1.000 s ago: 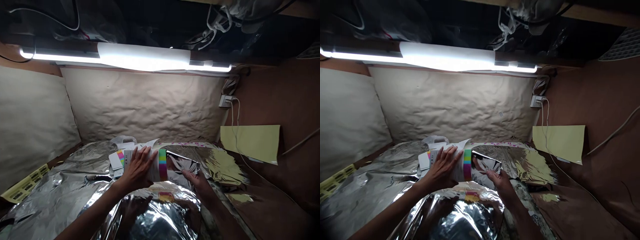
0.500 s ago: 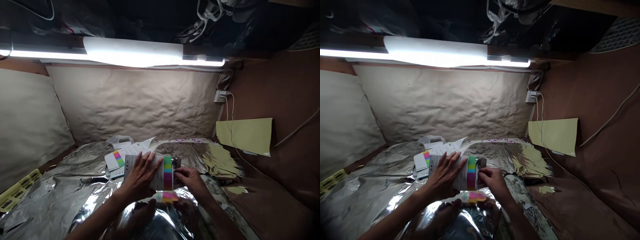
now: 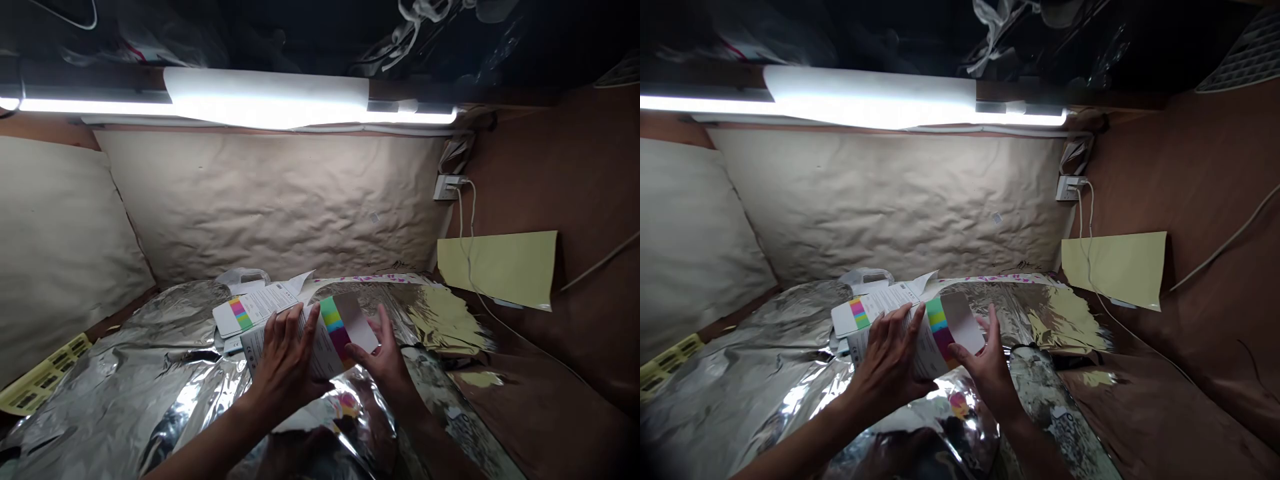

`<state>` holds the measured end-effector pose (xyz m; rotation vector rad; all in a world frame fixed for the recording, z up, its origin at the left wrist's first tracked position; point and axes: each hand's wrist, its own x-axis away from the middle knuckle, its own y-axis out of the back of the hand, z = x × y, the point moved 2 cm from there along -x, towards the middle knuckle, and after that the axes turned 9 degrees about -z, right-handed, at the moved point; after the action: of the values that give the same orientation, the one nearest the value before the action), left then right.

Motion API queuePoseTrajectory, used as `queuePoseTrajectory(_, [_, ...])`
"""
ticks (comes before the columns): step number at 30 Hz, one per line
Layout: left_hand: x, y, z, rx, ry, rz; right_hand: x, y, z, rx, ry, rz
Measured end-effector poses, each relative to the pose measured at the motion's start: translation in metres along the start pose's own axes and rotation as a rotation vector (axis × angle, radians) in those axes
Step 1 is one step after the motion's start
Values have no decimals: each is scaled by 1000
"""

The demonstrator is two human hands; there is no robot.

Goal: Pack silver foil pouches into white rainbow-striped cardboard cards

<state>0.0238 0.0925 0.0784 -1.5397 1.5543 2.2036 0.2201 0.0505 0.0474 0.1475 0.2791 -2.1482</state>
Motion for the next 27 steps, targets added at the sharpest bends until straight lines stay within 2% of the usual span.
queuePoseTrajectory(3, [-3,8,2,181,118,128,1,-7,-4,-231,-272,225])
queuePoseTrajectory(5, [-8,13,8,385,230,251,0,-7,-1,-292,-334,299])
queuePoseTrajectory(9, [-14,13,17,982,488,487,-1,-4,5,-201,-270,314])
queuePoseTrajectory(12, [-12,1,16,1372,713,516,1,-3,7,-15,-139,300])
queuePoseTrajectory(14, [-8,-9,14,1483,791,555,3,-3,7,73,-82,306])
queuePoseTrajectory(18, [0,-27,14,1484,831,582,5,-4,6,162,-42,355])
queuePoseTrajectory(23, [4,-43,31,1130,566,579,5,-7,-5,292,41,376])
queuePoseTrajectory(27, [7,-48,47,917,421,629,11,-13,-19,462,120,482])
